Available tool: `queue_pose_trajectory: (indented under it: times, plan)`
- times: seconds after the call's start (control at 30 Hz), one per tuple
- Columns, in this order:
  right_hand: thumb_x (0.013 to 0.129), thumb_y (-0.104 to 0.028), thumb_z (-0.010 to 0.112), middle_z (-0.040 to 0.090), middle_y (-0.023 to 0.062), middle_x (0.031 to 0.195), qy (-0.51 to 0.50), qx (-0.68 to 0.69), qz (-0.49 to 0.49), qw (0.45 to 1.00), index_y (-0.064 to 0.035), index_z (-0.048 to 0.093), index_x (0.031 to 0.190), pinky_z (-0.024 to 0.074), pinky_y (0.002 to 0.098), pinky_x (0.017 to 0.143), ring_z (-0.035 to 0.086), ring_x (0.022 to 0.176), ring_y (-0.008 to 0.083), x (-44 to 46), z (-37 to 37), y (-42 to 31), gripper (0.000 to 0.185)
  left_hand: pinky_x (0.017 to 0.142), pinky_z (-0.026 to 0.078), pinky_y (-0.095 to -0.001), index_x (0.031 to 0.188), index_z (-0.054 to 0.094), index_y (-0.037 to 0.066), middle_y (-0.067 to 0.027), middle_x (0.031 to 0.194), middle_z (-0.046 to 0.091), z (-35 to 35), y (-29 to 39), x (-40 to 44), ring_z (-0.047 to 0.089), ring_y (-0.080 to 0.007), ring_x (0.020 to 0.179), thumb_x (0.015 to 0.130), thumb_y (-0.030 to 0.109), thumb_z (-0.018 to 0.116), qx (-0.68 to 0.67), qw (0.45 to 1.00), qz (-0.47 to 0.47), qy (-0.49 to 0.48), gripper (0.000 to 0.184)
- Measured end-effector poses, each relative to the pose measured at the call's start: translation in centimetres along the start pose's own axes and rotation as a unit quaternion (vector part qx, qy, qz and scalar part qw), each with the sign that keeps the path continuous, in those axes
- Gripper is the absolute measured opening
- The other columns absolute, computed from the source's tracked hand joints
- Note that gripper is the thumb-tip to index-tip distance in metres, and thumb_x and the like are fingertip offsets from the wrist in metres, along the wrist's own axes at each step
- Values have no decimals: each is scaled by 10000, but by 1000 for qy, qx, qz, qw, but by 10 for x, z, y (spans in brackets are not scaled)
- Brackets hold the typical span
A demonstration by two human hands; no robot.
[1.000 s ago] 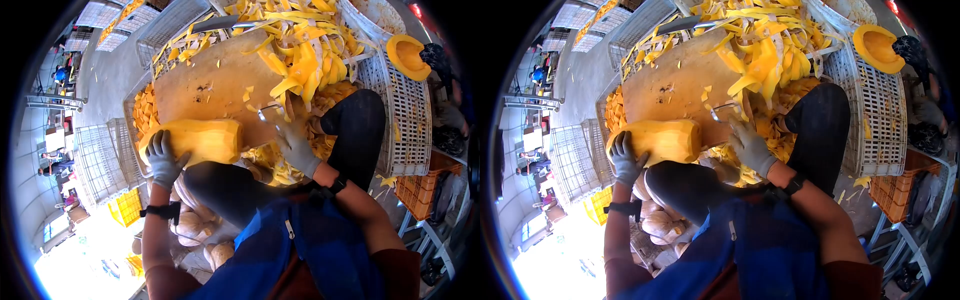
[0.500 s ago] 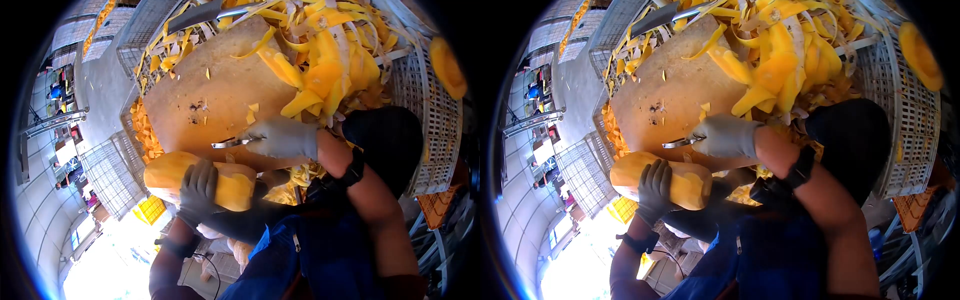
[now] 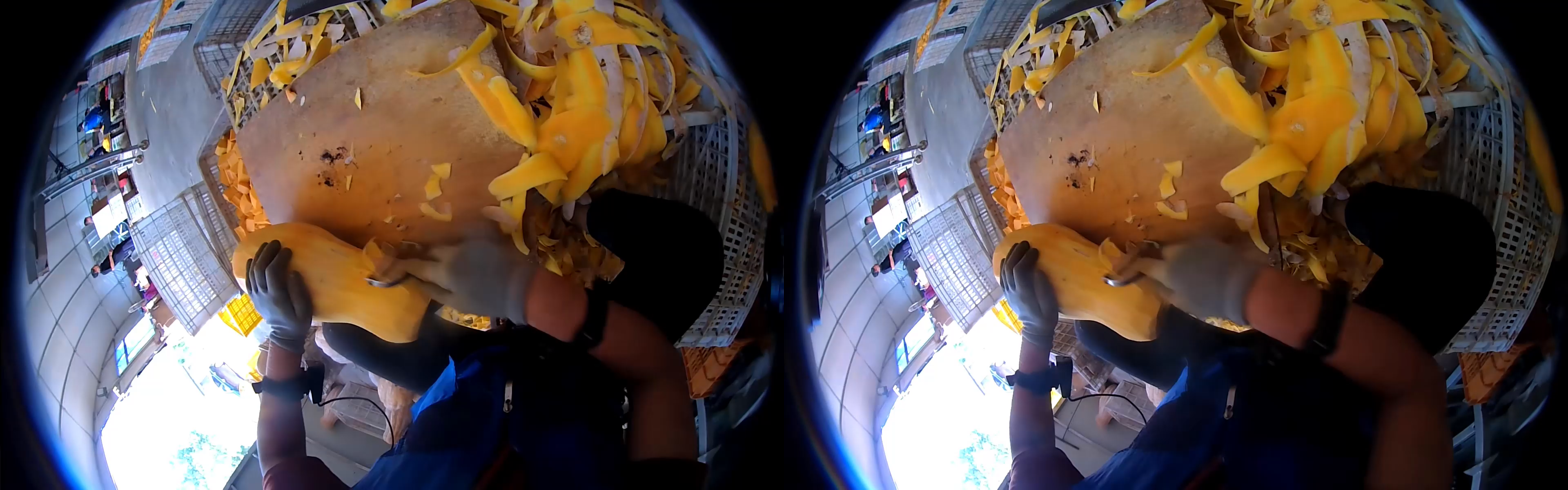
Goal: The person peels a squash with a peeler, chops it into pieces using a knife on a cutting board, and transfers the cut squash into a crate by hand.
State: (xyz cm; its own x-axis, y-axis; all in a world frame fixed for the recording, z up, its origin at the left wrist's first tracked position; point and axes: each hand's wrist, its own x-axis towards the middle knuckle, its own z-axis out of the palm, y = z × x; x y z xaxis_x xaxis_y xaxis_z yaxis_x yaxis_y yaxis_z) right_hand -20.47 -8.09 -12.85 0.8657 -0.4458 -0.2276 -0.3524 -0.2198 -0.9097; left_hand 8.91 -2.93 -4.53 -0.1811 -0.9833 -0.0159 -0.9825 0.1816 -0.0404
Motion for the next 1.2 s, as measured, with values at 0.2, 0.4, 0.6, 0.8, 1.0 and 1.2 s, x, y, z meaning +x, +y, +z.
queue_pose_trajectory:
  times: [0.2, 0.4, 0.6, 0.8, 1.0, 1.2]
  plan:
    - [908, -271, 561, 656, 158, 995, -61, 46, -32, 997, -144, 579, 1272, 535, 349, 717, 669, 743, 274, -93, -5, 28, 386, 1010, 353, -522, 1154, 572, 24, -189, 1205, 573, -1, 1, -13, 527, -399, 1136, 826, 239, 501, 8, 999, 49, 20, 398]
    - [910, -357, 541, 672, 191, 880, -20, 75, 23, 997, -129, 664, 1133, 528, 433, 666, 664, 704, 331, 49, -18, -12, 342, 1003, 365, -518, 1155, 580, 29, -187, 1213, 575, 0, -1, -13, 528, -392, 1144, 814, 270, 513, -3, 998, 50, 28, 423]
    - [912, -264, 560, 663, 155, 943, -12, 16, -68, 998, -116, 584, 1249, 534, 380, 750, 660, 801, 301, -26, 3, 8, 368, 1004, 367, -508, 1148, 588, 36, -196, 1202, 583, -2, 0, -13, 531, -395, 1145, 810, 249, 509, -21, 998, 45, 36, 408]
    - [875, -227, 624, 651, 179, 857, 97, 211, -6, 973, -84, 565, 1252, 500, 387, 695, 648, 757, 307, 36, -24, -8, 408, 1040, 347, -474, 1294, 504, 44, -152, 1349, 475, 6, 5, -31, 454, -343, 1237, 894, 294, 460, -41, 969, -172, 174, 473]
    - [916, -244, 584, 604, 204, 1176, 99, 253, -67, 960, -41, 476, 1330, 449, 327, 910, 599, 1052, 279, 141, 55, -10, 473, 1022, 401, -395, 1416, 345, 65, -117, 1363, 455, 68, 8, -89, 452, -268, 1223, 975, 515, 345, -749, 391, -433, 313, 629]
    - [953, -233, 541, 550, 143, 1305, 60, 403, 5, 913, -51, 433, 1380, 398, 328, 999, 533, 1165, 240, 121, 22, -33, 477, 1029, 391, -371, 1410, 360, 71, -102, 1352, 473, 15, 52, -27, 482, -257, 1191, 959, 567, 354, -713, 487, -403, 303, 670]
